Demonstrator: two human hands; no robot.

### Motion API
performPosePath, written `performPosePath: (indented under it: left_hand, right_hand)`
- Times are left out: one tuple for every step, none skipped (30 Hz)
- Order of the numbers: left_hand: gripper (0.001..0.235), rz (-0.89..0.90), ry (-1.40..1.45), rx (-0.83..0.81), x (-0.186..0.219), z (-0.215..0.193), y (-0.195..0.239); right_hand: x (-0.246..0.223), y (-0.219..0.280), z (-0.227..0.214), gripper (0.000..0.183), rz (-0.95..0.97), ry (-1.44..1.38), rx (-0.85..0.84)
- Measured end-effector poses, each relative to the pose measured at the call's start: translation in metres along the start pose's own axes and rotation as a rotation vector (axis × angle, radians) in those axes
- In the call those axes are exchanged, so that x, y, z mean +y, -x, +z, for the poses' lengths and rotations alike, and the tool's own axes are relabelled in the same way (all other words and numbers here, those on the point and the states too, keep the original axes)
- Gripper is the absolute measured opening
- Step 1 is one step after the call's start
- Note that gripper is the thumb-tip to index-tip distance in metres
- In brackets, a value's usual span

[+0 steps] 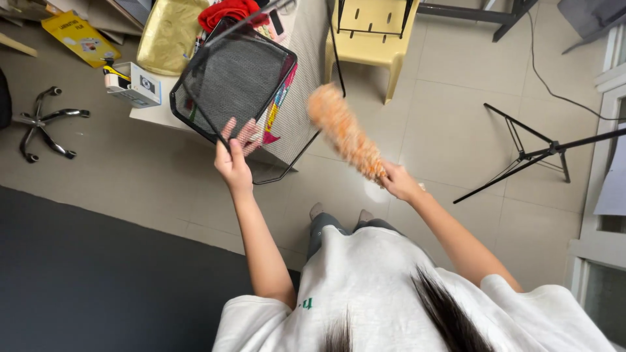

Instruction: The person cleans a plastic organizer with a duster, then sprays a red cloth with a cleaning solution. They wipe down a black tripod stand and a mesh tray using the red cloth and duster.

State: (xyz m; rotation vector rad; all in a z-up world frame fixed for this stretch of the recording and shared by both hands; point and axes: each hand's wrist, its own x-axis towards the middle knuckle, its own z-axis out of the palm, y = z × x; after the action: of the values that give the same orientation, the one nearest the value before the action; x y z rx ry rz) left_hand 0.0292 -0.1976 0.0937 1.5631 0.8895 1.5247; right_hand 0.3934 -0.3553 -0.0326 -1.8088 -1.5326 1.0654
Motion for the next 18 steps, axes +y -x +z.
performPosePath:
  left_hand:
    - [0.035,0.006,0.002,-0.006,0.000,-0.004,-0.005]
    - [0.038,-0.083,0.128,0.032,0.001,-0.008,-0.011]
    - [0.042,-0.170,0.252,0.071,0.001,-0.014,-0.017]
    - [0.042,-0.162,0.253,0.066,-0.004,-0.020,-0.023]
    - [0.043,-0.193,0.287,0.093,-0.008,-0.028,-0.024]
    - [0.044,-0.224,0.322,0.120,-0.012,-0.037,-0.025]
    - [0.044,-0.226,0.318,0.116,-0.017,-0.043,-0.025]
    - [0.045,-0.247,0.339,0.119,-0.021,-0.049,-0.026]
    - [0.045,-0.267,0.362,0.120,-0.026,-0.054,-0.027]
    - [0.045,-0.269,0.360,0.114,-0.030,-0.061,-0.027]
    - [0.046,-0.292,0.364,0.113,-0.035,-0.067,-0.027]
    - [0.047,-0.316,0.368,0.111,-0.040,-0.073,-0.027]
    - [0.047,-0.319,0.366,0.109,-0.050,-0.083,-0.023]
    - [0.048,-0.342,0.375,0.112,-0.060,-0.092,-0.019]
    - [0.049,-0.362,0.383,0.120,-0.070,-0.102,-0.015]
    - [0.049,-0.361,0.380,0.122,-0.069,-0.111,-0.017]
    - [0.050,-0.382,0.384,0.128,-0.066,-0.120,-0.015]
    - [0.051,-0.402,0.387,0.134,-0.064,-0.129,-0.013]
  right_hand:
    - [0.002,-0.001,0.004,0.037,-0.002,-0.002,0.008]
    - [0.004,-0.002,0.007,0.037,-0.199,0.093,0.041]
    - [0.006,-0.005,0.012,0.037,-0.399,0.189,0.073]
    - [-0.001,-0.016,0.012,0.037,-0.404,0.188,0.081]
    - [-0.006,-0.024,0.016,0.039,-0.172,0.083,0.179]
    - [-0.011,-0.031,0.020,0.042,0.062,-0.023,0.273]
    - [-0.022,-0.037,0.029,0.042,0.065,-0.028,0.273]
    - [-0.034,-0.044,0.037,0.041,0.044,0.021,0.326]
    - [-0.045,-0.050,0.044,0.041,0.024,0.072,0.381]
    - [-0.051,-0.051,0.060,0.041,0.028,0.068,0.384]
    - [-0.056,-0.052,0.076,0.040,-0.119,0.125,0.305]
    - [-0.062,-0.054,0.092,0.039,-0.265,0.183,0.224]
    - [-0.080,-0.054,0.092,0.039,-0.262,0.180,0.224]
    - [-0.099,-0.055,0.091,0.038,-0.320,0.291,0.167]
    - [-0.117,-0.057,0.090,0.038,-0.382,0.403,0.108]
    - [-0.115,-0.070,0.086,0.038,-0.384,0.401,0.107]
    - [-0.113,-0.081,0.082,0.042,-0.327,0.377,0.247]
    - [-0.110,-0.093,0.078,0.046,-0.269,0.352,0.386]
